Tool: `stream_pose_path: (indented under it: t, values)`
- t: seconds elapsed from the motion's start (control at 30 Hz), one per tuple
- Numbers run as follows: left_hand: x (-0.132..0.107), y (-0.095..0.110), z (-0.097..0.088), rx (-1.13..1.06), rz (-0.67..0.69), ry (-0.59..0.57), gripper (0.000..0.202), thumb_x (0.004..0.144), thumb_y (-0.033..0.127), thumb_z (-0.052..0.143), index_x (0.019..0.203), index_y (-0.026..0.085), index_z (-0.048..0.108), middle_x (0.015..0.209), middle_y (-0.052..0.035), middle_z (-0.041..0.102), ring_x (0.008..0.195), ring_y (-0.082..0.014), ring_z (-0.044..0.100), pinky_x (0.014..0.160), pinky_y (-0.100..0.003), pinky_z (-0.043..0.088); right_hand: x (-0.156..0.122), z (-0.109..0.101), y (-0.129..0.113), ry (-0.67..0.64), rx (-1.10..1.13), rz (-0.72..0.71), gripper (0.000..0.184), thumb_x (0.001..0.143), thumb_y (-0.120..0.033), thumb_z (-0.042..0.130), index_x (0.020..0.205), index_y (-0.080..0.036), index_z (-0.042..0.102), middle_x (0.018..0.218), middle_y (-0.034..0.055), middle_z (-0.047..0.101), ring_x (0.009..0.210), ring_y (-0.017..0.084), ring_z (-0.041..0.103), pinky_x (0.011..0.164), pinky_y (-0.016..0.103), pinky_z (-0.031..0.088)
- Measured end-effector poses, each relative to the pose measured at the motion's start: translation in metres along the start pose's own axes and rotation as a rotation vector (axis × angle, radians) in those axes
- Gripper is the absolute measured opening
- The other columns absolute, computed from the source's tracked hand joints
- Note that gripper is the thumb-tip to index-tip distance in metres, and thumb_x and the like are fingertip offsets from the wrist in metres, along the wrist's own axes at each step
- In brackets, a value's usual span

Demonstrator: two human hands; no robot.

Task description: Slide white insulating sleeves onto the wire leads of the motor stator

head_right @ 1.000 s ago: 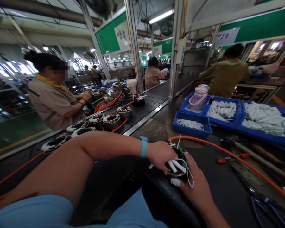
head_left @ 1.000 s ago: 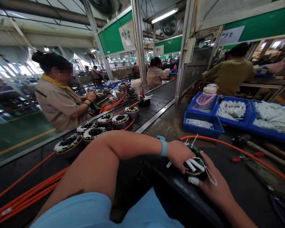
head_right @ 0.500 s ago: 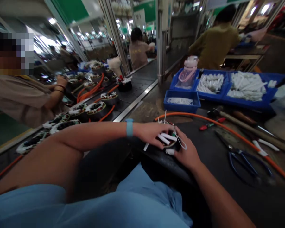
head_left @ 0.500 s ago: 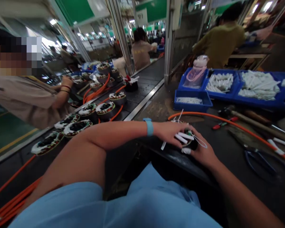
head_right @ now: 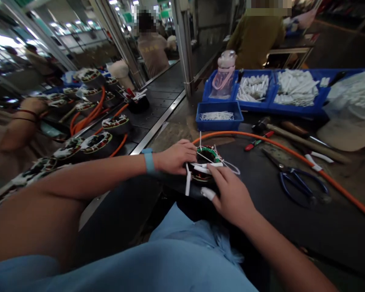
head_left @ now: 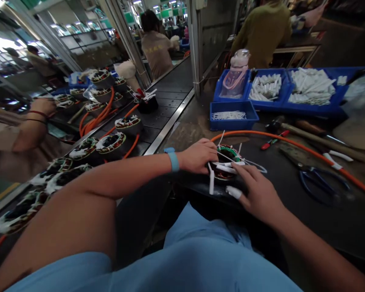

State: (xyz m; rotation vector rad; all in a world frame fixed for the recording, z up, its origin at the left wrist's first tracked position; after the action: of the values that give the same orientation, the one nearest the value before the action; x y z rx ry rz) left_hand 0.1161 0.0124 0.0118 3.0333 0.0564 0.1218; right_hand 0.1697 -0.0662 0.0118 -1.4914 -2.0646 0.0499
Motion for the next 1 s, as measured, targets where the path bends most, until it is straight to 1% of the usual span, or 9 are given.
stream_pose_path:
  t: [0.1, 0.2, 0.37, 0.53, 0.67, 0.73, 0.83, 0.9, 1.0]
  values:
    - [0.0, 0.002, 0.001, -0.066, -0.191, 0.164, 0.025, 0.072, 0.035, 0.065, 0.086, 0.015, 0.058, 0.088, -0.0043, 0.058, 0.098, -0.0226, 0.044, 0.091, -0.035, 0.029, 0.002, 0.004, 0.027, -0.001, -0.013, 0.013, 0.041, 0.085, -0.026, 0.046, 0.125, -0.017, 0.044, 0.107, 0.0113, 0.047, 0.094, 0.026, 0.049, 0.077, 0.039, 0.046]
    - [-0.006, 0.0, 0.003, -0.107, -0.314, 0.263, 0.032, 0.07, 0.038, 0.067, 0.088, 0.014, 0.057, 0.094, -0.0055, 0.056, 0.1, -0.0241, 0.042, 0.089, -0.036, 0.031, -0.006, -0.002, 0.031, 0.047, -0.093, -0.023, 0.042, 0.084, -0.02, 0.045, 0.125, -0.017, 0.045, 0.108, 0.0124, 0.047, 0.095, 0.028, 0.047, 0.078, 0.041, 0.044]
    - [-0.01, -0.008, 0.008, -0.161, -0.382, 0.335, 0.026, 0.068, 0.034, 0.068, 0.084, 0.016, 0.058, 0.092, -0.0036, 0.056, 0.097, -0.0237, 0.042, 0.085, -0.036, 0.031, -0.016, 0.015, -0.012, 0.059, -0.2, -0.169, 0.047, 0.088, -0.012, 0.039, 0.134, -0.012, 0.032, 0.103, 0.0143, 0.052, 0.09, 0.028, 0.049, 0.076, 0.041, 0.042]
    - [-0.01, -0.006, 0.009, -0.136, -0.371, 0.354, 0.019, 0.068, 0.024, 0.062, 0.084, 0.016, 0.057, 0.089, -0.0037, 0.057, 0.097, -0.023, 0.042, 0.086, -0.036, 0.031, -0.018, 0.028, -0.036, 0.116, 0.036, -0.17, 0.051, 0.087, -0.012, 0.034, 0.137, -0.007, 0.024, 0.102, 0.0179, 0.052, 0.087, 0.028, 0.05, 0.071, 0.041, 0.044]
    - [-0.009, -0.004, 0.01, -0.136, -0.379, 0.368, 0.019, 0.068, 0.025, 0.063, 0.083, 0.016, 0.057, 0.088, -0.0034, 0.057, 0.098, -0.0231, 0.042, 0.086, -0.037, 0.03, -0.007, 0.019, -0.007, 0.075, 0.455, 0.014, 0.035, 0.089, -0.02, 0.036, 0.121, -0.014, 0.049, 0.096, 0.0108, 0.056, 0.087, 0.024, 0.053, 0.074, 0.036, 0.044]
    - [-0.007, -0.003, 0.01, -0.153, -0.378, 0.39, 0.023, 0.067, 0.031, 0.068, 0.081, 0.016, 0.057, 0.088, -0.0034, 0.057, 0.098, -0.0235, 0.043, 0.086, -0.037, 0.03, 0.0, 0.016, 0.026, 0.045, 0.64, 0.228, 0.027, 0.089, -0.027, 0.04, 0.1, -0.014, 0.06, 0.077, 0.0054, 0.057, 0.073, 0.02, 0.054, 0.065, 0.03, 0.044]
    - [-0.003, 0.001, 0.01, -0.178, -0.355, 0.405, 0.033, 0.066, 0.043, 0.071, 0.076, 0.015, 0.056, 0.086, -0.0042, 0.057, 0.096, -0.024, 0.044, 0.085, -0.037, 0.032, 0.003, 0.014, 0.062, 0.025, 0.826, 0.488, 0.026, 0.085, -0.035, 0.047, 0.079, -0.013, 0.061, 0.056, -0.0007, 0.047, 0.049, 0.013, 0.043, 0.045, 0.022, 0.034]
    - [-0.003, 0.002, 0.01, -0.18, -0.332, 0.398, 0.037, 0.067, 0.047, 0.07, 0.078, 0.015, 0.056, 0.086, -0.005, 0.057, 0.095, -0.0242, 0.045, 0.086, -0.038, 0.034, 0.002, 0.012, 0.066, 0.003, 0.916, 0.532, 0.024, 0.082, -0.035, 0.051, 0.082, -0.013, 0.061, 0.057, -0.0006, 0.049, 0.048, 0.013, 0.043, 0.044, 0.021, 0.034]
    - [-0.002, 0.006, 0.008, -0.16, -0.234, 0.374, 0.044, 0.071, 0.045, 0.068, 0.097, 0.013, 0.055, 0.102, -0.008, 0.055, 0.103, -0.0257, 0.043, 0.093, -0.04, 0.032, -0.003, 0.002, 0.054, -0.003, 0.914, 0.445, 0.026, 0.079, -0.026, 0.057, 0.102, -0.015, 0.059, 0.076, 0.003, 0.06, 0.063, 0.016, 0.054, 0.056, 0.024, 0.044]
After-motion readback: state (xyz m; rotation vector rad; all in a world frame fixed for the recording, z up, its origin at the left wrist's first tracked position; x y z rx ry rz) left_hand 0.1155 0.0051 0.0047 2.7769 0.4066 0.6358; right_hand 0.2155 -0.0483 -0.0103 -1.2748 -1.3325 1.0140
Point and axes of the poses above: each hand's wrist, its own x-axis towards the middle knuckle, its own z-axis out of the palm, y = z × x, the point moved 10 cm from there along x, towards the middle knuckle
